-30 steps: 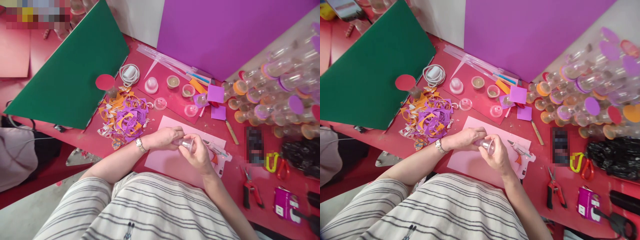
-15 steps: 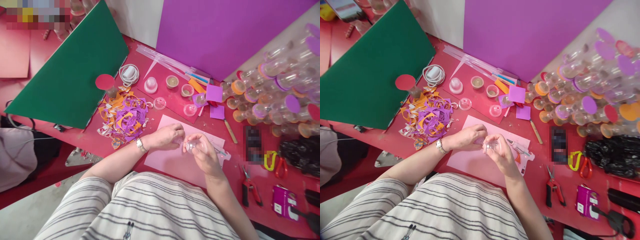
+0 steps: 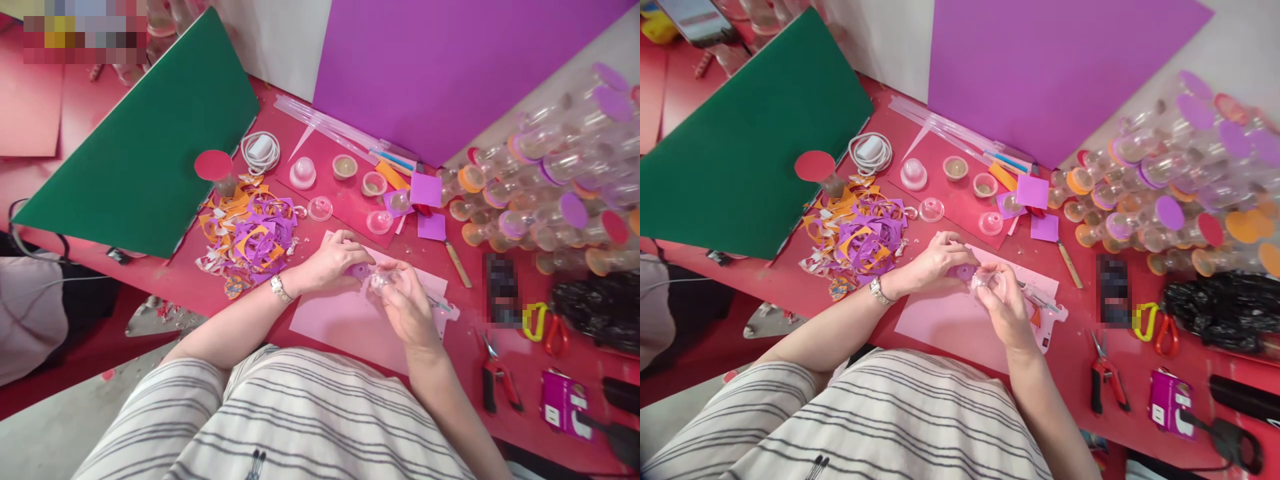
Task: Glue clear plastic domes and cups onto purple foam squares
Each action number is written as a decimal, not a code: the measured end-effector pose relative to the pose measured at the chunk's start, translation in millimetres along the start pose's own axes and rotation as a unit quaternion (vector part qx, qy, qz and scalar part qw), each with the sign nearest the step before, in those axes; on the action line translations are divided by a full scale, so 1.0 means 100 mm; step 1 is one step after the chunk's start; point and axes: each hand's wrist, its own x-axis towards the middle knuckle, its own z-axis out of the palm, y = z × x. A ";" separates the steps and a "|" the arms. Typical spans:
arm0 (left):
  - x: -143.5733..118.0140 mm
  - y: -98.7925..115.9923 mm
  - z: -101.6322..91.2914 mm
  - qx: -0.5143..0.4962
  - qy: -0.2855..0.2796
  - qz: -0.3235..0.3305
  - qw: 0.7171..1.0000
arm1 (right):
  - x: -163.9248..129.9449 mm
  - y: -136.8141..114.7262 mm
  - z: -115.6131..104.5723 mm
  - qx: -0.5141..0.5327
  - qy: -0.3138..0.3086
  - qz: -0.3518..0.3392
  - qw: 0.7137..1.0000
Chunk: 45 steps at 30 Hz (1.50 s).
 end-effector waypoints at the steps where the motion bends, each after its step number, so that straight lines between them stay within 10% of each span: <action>1: 0.00 0.00 0.00 0.000 -0.005 -0.002 1.000 | 0.00 0.01 -0.01 0.004 0.002 -0.001 1.000; 34: -0.06 -0.06 -0.14 0.173 -0.071 -0.024 0.982 | 0.02 0.17 -0.09 -0.297 -0.012 -0.205 0.933; 45: -0.08 0.04 -0.27 -0.045 0.079 0.037 0.995 | -0.03 0.17 -0.03 -0.267 0.036 -0.216 0.938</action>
